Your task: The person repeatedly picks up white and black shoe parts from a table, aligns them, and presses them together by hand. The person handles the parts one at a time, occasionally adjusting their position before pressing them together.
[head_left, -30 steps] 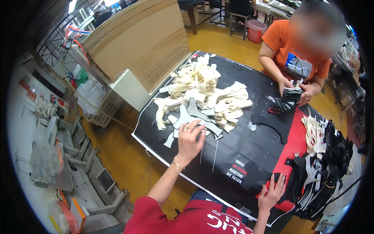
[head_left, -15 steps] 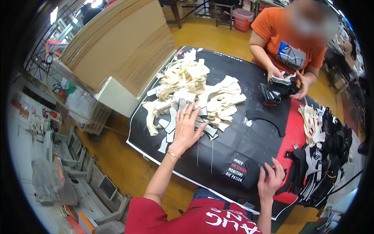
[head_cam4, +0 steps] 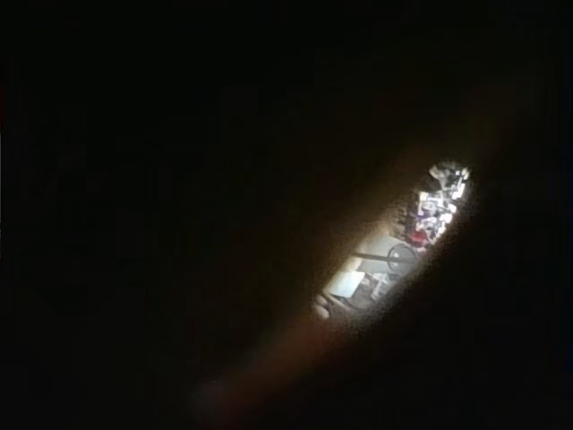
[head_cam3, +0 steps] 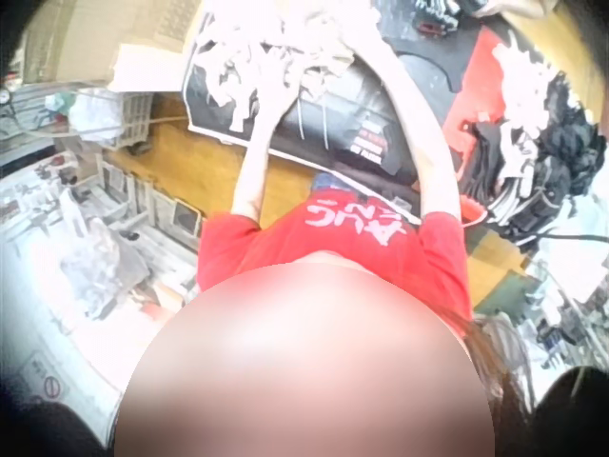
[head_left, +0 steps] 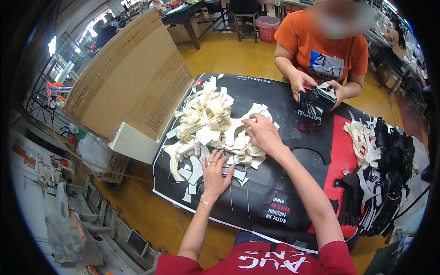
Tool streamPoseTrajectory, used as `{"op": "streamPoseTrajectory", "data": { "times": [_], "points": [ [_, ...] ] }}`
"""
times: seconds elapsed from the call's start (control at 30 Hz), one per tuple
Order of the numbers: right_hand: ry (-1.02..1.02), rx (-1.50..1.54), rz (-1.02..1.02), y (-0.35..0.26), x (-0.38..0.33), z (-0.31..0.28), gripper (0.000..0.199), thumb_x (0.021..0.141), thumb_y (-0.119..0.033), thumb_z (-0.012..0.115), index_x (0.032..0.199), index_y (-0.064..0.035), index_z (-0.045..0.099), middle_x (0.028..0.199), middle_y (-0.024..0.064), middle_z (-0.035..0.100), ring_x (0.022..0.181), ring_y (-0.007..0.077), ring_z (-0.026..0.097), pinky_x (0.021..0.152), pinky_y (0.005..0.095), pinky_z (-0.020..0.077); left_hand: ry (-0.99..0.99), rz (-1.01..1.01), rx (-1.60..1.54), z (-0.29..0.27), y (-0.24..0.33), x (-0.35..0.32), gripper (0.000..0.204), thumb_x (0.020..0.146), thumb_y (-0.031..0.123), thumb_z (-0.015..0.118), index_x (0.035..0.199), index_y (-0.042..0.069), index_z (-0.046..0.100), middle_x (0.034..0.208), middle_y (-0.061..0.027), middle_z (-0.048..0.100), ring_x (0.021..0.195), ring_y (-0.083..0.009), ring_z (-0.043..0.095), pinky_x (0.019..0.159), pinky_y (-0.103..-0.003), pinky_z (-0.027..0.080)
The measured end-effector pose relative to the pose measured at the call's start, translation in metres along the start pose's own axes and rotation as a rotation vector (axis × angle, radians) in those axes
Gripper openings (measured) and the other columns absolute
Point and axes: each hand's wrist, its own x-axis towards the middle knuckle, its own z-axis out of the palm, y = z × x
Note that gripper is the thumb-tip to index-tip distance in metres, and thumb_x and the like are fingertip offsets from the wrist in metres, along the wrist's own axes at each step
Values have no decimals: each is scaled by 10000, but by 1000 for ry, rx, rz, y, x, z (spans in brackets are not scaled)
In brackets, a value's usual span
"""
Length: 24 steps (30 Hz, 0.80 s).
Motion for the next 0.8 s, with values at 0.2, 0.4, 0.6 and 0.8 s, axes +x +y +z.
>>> {"op": "streamPoseTrajectory", "data": {
  "times": [0.2, 0.4, 0.6, 0.8],
  "points": [
    [-246, -17, -102, -8, 24, 13, 356, 806, -250, 766, 1138, -127, 725, 1233, 107, 605, 1202, 304, 540, 1008, 449, 429, 54, 1, -34, 3, 1, 1, 340, 853, 232, 751, 1153, 87, 686, 1255, -128, 664, 1260, -317, 577, 1184, -524, 247],
    [-353, -65, -209, -11, 25, 16, 358, 763, -339, 818, 1074, -167, 767, 1185, 75, 604, 1198, 283, 528, 992, 448, 425, 49, -22, -47, 2, 2, 2, 312, 849, 226, 752, 1122, 85, 698, 1239, -121, 674, 1251, -314, 585, 1181, -517, 254],
    [-39, 294, -154, 0, 21, 20, 268, 896, -313, 744, 1051, -96, 778, 1089, 153, 700, 967, 319, 688, 853, 409, 540, 63, -11, -74, 4, 0, 2, 321, 846, 241, 752, 1121, 85, 697, 1228, -119, 671, 1249, -318, 574, 1180, -521, 258],
    [625, 524, -64, -28, 23, -46, 193, 946, -187, 719, 1023, -14, 757, 919, 143, 739, 824, 257, 729, 723, 341, 566, 336, 102, 52, -7, 8, -2, 387, 807, 146, 781, 1169, 75, 664, 1339, -124, 614, 1290, -319, 537, 1185, -501, 241]
  ]
}}
